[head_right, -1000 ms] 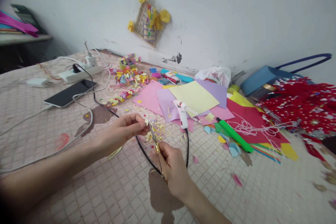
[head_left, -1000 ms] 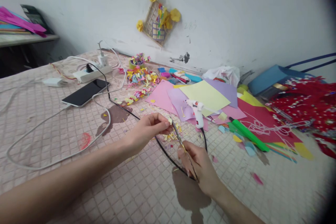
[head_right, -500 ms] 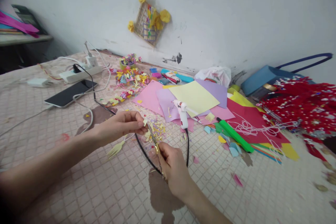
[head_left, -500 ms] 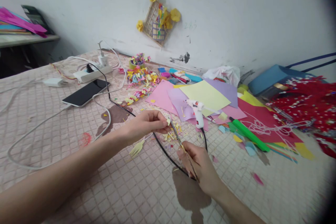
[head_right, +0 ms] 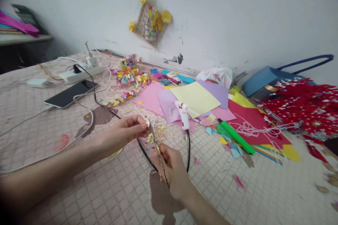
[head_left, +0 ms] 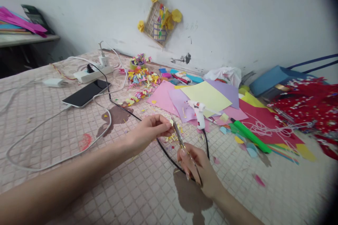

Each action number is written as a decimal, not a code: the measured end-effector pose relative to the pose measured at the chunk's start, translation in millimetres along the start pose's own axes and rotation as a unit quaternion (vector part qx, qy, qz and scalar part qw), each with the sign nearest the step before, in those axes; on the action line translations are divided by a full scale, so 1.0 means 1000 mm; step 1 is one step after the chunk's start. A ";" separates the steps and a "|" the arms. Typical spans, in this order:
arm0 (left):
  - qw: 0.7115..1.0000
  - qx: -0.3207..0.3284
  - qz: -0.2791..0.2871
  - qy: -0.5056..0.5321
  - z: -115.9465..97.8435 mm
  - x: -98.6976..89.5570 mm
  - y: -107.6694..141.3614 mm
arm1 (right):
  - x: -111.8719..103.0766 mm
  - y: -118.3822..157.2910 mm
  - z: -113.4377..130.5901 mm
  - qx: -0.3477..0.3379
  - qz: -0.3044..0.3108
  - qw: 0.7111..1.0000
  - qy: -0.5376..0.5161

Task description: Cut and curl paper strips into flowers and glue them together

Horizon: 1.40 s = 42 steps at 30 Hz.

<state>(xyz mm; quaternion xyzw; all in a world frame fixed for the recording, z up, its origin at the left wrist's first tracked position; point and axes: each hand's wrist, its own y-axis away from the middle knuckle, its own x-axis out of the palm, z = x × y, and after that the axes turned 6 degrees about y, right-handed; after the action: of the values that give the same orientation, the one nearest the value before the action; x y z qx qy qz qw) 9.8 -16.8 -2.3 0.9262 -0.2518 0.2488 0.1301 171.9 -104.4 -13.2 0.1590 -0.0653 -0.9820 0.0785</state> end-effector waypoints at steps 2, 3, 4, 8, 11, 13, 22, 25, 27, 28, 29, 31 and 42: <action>1.000 0.009 -0.005 -0.001 0.002 0.001 0.001 | 0.001 0.000 -0.001 0.007 -0.006 1.000 0.004; 1.000 0.012 -0.008 0.000 0.003 0.001 0.001 | 0.002 0.000 -0.001 0.008 -0.008 1.000 0.007; 1.000 0.015 -0.010 0.002 0.004 0.002 0.001 | 0.002 0.000 -0.001 0.009 -0.009 1.000 0.011; 0.999 0.022 -0.027 0.011 0.007 0.003 0.002 | 0.003 -0.001 -0.003 0.005 -0.012 1.000 0.012; 0.999 0.026 -0.032 0.015 0.009 0.004 0.002 | 0.003 -0.001 -0.006 -0.006 -0.014 1.000 0.020; 0.999 0.027 -0.034 0.016 0.010 0.004 0.003 | 0.002 -0.001 -0.007 -0.007 -0.015 1.000 0.025; 0.999 0.028 -0.035 0.025 0.011 0.004 0.002 | 0.003 -0.002 -0.006 0.001 -0.018 0.999 0.030; 0.999 0.029 -0.037 0.027 0.011 0.004 0.002 | 0.003 -0.002 -0.005 -0.005 -0.022 0.999 0.040; 0.999 0.028 -0.037 0.028 0.011 0.005 0.002 | 0.003 -0.002 -0.004 0.000 -0.021 0.999 0.041; 0.999 0.027 -0.037 0.029 0.010 0.005 0.003 | 0.003 -0.002 -0.004 0.003 -0.020 0.999 0.041; 0.998 0.027 -0.038 0.031 0.010 0.005 0.003 | 0.003 -0.002 -0.003 0.004 -0.020 0.999 0.041; 0.998 0.026 -0.040 0.032 0.010 0.005 0.003 | 0.003 -0.003 -0.003 0.001 -0.023 0.999 0.043; 0.999 0.041 -0.024 -0.025 0.008 0.003 0.002 | 0.000 -0.003 -0.003 0.025 -0.023 0.999 -0.038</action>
<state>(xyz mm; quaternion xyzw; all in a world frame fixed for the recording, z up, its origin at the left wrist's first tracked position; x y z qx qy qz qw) 13.7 -22.8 -6.8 0.9423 -0.2225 0.2326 0.0919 172.2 -101.3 -16.7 0.1255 -0.0893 -0.9869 0.0489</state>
